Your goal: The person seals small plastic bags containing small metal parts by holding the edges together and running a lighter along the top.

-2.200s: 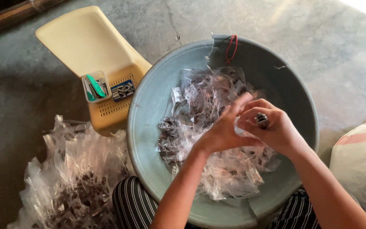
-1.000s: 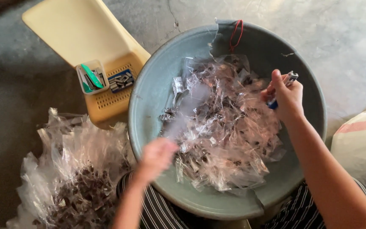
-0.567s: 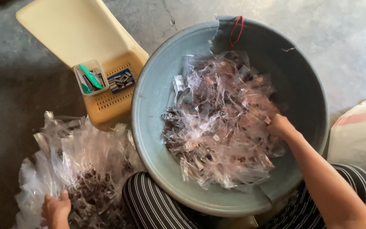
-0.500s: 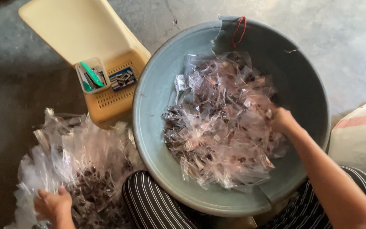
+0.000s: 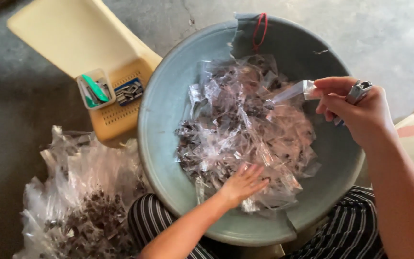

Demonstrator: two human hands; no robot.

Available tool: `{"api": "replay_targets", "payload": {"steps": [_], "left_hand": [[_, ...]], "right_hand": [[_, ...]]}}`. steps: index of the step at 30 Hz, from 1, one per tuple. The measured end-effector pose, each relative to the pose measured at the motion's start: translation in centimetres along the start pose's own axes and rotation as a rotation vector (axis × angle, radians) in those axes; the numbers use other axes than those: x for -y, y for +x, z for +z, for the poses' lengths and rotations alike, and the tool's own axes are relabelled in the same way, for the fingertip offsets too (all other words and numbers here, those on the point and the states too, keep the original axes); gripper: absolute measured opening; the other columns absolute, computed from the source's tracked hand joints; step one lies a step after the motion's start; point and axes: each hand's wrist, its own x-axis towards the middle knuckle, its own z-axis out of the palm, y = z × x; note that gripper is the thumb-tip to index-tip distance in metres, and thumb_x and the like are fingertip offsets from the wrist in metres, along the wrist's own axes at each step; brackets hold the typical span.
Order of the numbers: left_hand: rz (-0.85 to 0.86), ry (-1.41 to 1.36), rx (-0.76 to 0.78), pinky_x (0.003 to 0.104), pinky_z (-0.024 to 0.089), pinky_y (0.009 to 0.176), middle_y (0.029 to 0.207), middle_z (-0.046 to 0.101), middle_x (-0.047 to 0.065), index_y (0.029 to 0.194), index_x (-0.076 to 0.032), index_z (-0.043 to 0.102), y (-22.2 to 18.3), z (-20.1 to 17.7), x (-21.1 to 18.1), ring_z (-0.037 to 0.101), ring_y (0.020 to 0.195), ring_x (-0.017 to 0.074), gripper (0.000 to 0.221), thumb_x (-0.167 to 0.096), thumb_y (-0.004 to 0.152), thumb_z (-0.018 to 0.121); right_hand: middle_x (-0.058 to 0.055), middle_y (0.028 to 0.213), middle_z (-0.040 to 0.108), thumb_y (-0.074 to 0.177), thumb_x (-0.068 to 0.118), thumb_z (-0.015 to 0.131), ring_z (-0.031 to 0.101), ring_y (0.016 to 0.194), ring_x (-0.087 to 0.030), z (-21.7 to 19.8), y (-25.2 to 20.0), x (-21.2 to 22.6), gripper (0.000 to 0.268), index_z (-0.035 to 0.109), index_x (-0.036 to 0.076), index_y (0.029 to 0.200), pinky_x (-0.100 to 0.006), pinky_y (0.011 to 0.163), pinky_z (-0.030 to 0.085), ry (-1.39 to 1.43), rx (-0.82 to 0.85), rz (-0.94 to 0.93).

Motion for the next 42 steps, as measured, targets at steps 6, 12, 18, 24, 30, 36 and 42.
{"api": "replay_targets", "payload": {"steps": [6, 12, 18, 24, 30, 36, 42], "left_hand": [[-0.163, 0.13, -0.3, 0.061, 0.029, 0.109, 0.133, 0.048, 0.021, 0.12, -0.014, 0.052, 5.9, 1.8, 1.9, 0.04, 0.127, 0.0411, 0.057, -0.02, 0.069, 0.077], [-0.522, -0.197, -0.605, 0.047, 0.045, 0.062, 0.076, 0.064, 0.009, 0.095, -0.014, 0.059, 5.3, 1.1, 8.4, 0.062, 0.067, 0.0334, 0.032, -0.039, 0.074, 0.061], [-0.897, -1.011, -0.619, 0.037, 0.049, 0.067, 0.081, 0.067, 0.001, 0.087, -0.017, 0.062, 2.2, -13.5, 13.7, 0.065, 0.076, 0.0196, 0.018, -0.026, 0.079, 0.076], [-1.14, -1.04, -0.343, 0.045, 0.039, 0.109, 0.156, 0.038, 0.014, 0.153, -0.011, 0.029, 2.5, -13.7, 16.5, 0.042, 0.139, 0.0328, 0.113, -0.054, 0.063, 0.083], [-1.086, -0.934, -0.747, 0.037, 0.05, 0.085, 0.108, 0.068, 0.006, 0.106, -0.011, 0.066, 2.9, -8.6, 19.5, 0.063, 0.1, 0.0227, 0.031, -0.032, 0.084, 0.073], [-0.942, -0.972, -0.952, 0.031, 0.053, 0.07, 0.087, 0.07, 0.004, 0.091, -0.009, 0.065, 1.4, -12.7, 18.6, 0.07, 0.084, 0.0183, 0.007, -0.015, 0.091, 0.061], [-0.902, -1.559, -0.912, 0.031, 0.058, 0.066, 0.086, 0.063, 0.006, 0.099, -0.008, 0.062, 1.2, -17.3, 15.9, 0.064, 0.074, 0.0161, 0.008, -0.012, 0.093, 0.058]], "right_hand": [[-0.012, 0.079, 0.068, 0.1, 0.005, 0.073, 0.059, 0.061, -0.013, -0.9, -0.3, 0.9, 0.015, 0.071, 0.002, 0.115, -0.02, 0.056, 0.045, 0.022, -0.107, -0.043], [-0.01, 0.091, 0.066, 0.106, 0.006, 0.074, 0.062, 0.069, -0.015, -2.0, -0.5, -0.2, 0.007, 0.069, 0.002, 0.109, -0.022, 0.061, 0.051, 0.059, -0.186, -0.131], [-0.014, 0.105, 0.064, 0.112, 0.005, 0.072, 0.06, 0.073, -0.016, -1.3, -0.8, 0.6, 0.007, 0.066, 0.001, 0.11, -0.024, 0.067, 0.051, 0.057, -0.214, -0.182], [-0.008, 0.084, 0.064, 0.111, 0.008, 0.073, 0.058, 0.068, -0.012, -0.4, -0.3, 0.5, 0.008, 0.07, 0.004, 0.117, -0.021, 0.063, 0.045, -0.037, -0.218, -0.067], [-0.01, 0.082, 0.063, 0.11, 0.009, 0.073, 0.056, 0.066, -0.014, -1.0, 0.2, -0.4, 0.008, 0.072, 0.003, 0.115, -0.023, 0.065, 0.047, -0.02, -0.183, -0.018], [-0.009, 0.079, 0.063, 0.108, 0.012, 0.074, 0.057, 0.067, -0.013, -0.8, 0.2, -0.9, 0.009, 0.072, 0.004, 0.112, -0.024, 0.065, 0.045, -0.06, -0.139, -0.067], [-0.007, 0.071, 0.061, 0.105, 0.008, 0.07, 0.053, 0.063, -0.011, 0.7, -0.3, -0.4, 0.006, 0.073, 0.004, 0.109, -0.023, 0.063, 0.042, -0.065, -0.045, -0.073]]}}
